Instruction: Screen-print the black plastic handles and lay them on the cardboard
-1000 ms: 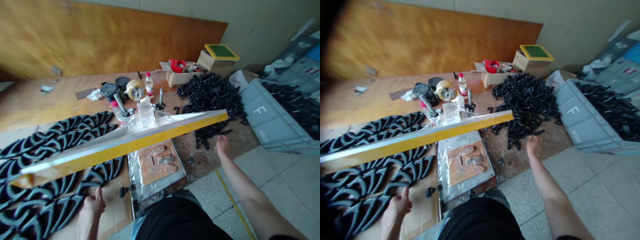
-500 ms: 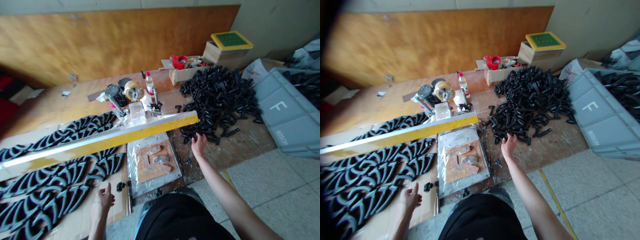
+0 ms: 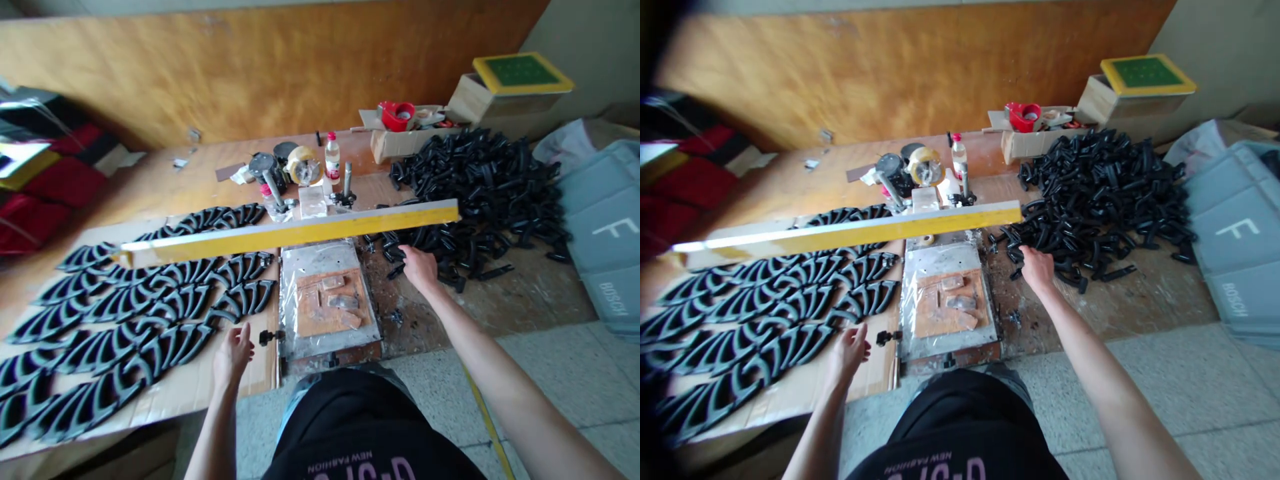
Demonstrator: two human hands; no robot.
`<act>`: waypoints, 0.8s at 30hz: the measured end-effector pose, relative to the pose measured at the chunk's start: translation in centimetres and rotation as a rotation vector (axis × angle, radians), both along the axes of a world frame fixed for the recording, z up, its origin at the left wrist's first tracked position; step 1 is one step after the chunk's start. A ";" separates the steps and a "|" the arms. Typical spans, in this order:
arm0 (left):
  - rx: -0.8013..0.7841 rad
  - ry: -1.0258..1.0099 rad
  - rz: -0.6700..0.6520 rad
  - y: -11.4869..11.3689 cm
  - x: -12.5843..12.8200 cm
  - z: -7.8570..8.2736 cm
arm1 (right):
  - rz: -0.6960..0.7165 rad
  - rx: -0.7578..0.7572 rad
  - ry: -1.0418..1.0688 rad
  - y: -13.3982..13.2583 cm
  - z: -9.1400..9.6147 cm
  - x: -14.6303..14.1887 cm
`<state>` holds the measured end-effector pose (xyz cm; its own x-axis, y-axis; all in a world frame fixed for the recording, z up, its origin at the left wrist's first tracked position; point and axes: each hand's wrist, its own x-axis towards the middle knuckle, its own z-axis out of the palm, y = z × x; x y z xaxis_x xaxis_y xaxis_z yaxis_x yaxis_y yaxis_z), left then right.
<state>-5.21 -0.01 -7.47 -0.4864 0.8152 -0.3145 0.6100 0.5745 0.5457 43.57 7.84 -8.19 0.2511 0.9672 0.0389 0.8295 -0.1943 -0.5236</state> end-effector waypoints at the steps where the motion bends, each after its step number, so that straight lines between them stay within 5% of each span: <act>1: 0.009 -0.053 0.002 -0.1 -0.1 0.0 | -0.001 0.050 0.164 -0.2 0.4 -0.7; 5: 0.095 -0.274 0.012 0.1 0.7 0.9 | 0.203 0.094 0.820 -1.6 1.9 -7.3; 8: 0.186 -0.339 -0.020 1.0 2.1 2.4 | 0.395 0.032 0.980 -2.8 2.3 -13.2; 12: 0.230 -0.390 -0.096 2.0 3.8 4.1 | 0.474 0.088 0.711 -3.6 1.1 -16.7; 17: 0.250 -0.455 -0.132 2.2 4.7 5.2 | 0.501 0.249 0.247 -4.2 -0.1 -15.9; 24: 0.420 -0.528 -0.200 4.6 6.3 9.6 | 0.686 0.251 0.122 -4.2 0.5 -16.3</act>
<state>1.08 4.63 2.09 -0.1839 0.9772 -0.1060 0.2746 0.1546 0.9491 27.27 3.60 -7.70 -0.3896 0.8741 0.2900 0.6545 0.4843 -0.5806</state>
